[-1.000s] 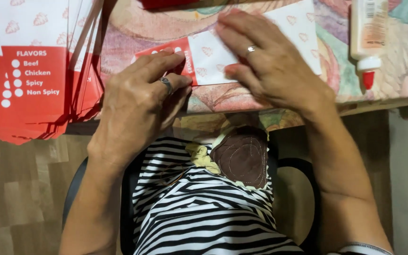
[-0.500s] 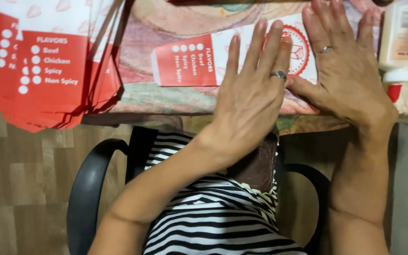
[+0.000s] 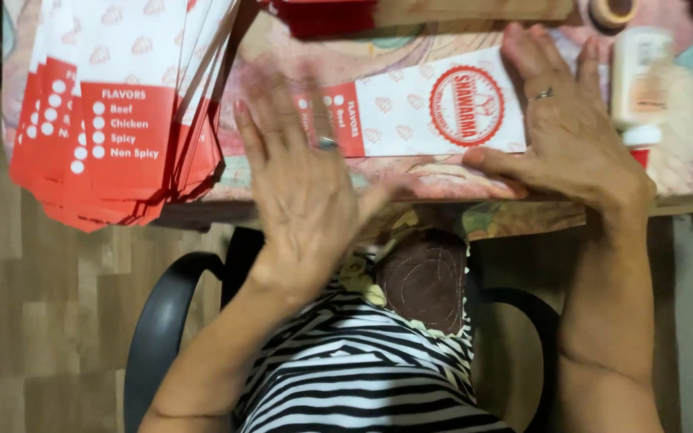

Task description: Folding and gluing paper shawarma wrappers to assemble packaging sleeves.

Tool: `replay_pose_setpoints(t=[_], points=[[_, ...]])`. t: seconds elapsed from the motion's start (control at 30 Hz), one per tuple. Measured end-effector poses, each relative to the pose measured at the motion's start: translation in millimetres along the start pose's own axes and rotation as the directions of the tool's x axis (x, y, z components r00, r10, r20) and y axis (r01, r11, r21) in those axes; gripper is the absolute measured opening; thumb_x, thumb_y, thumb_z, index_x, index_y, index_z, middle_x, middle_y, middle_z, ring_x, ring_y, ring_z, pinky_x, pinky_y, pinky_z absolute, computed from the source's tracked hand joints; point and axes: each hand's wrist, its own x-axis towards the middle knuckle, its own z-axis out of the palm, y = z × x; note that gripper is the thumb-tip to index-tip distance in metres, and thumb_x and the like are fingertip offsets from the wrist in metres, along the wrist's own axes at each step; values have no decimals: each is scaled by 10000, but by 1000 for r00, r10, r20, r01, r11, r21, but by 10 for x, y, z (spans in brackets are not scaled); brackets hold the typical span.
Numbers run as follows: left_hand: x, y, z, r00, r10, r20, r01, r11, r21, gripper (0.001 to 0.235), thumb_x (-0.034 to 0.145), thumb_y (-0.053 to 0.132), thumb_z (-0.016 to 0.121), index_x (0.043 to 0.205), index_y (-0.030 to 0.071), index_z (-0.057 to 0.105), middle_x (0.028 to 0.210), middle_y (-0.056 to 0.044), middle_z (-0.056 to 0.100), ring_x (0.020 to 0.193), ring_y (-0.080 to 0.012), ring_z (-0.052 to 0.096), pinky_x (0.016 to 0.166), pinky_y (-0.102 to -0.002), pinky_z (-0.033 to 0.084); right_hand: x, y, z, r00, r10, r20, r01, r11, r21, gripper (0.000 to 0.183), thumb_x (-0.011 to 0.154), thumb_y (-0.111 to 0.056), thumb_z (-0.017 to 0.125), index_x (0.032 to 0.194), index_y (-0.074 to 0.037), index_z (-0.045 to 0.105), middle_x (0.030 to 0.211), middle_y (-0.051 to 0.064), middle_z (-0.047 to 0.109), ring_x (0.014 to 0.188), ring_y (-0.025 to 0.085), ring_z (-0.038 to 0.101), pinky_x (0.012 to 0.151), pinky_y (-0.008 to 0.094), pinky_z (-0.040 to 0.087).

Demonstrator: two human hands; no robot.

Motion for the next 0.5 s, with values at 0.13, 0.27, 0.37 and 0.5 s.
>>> replay_pose_setpoints(t=[0.13, 0.27, 0.37, 0.5], points=[[37, 91, 187, 865, 448, -224, -434, 894, 114, 1258, 855, 978, 367, 1643, 47, 62, 1614, -269, 236, 1502, -406, 230, 1241, -566, 231, 57, 312, -55, 955, -279, -104, 268, 957, -111, 951, 806, -625, 696, 1499, -13, 475, 1634, 287, 396, 1490, 456, 350, 1179, 709, 82], [-62, -34, 214, 586, 538, -606, -595, 793, 128, 468, 945, 94, 729, 1384, 25, 580, 897, -44, 659, 825, -191, 610, 636, -334, 504, 246, 357, -142, 774, -397, -493, 337, 918, -210, 203, 1042, -139, 925, 1178, -20, 834, 1167, 148, 788, 1067, 322, 650, 970, 465, 419], [-173, -223, -2, 596, 529, -604, -736, 660, -148, 591, 1000, 443, 804, 1370, 23, 613, 687, -20, 657, 531, -185, 596, 420, -372, 435, 522, 320, -104, 840, -269, -472, 229, 963, -143, 143, 1199, -93, 840, 1234, 26, 770, 975, 129, 722, 794, 251, 621, 736, 427, 450], [-213, -755, -464, 946, 238, -221, -320, 554, -769, 261, 1050, 272, 534, 852, 116, 603, 670, -42, 572, 589, -221, 515, 562, -428, 372, 795, 377, -53, 936, -124, -330, 150, 987, 54, 185, 1134, -125, 540, 981, -121, 436, 1023, 89, 534, 943, 237, 460, 803, 427, 364]])
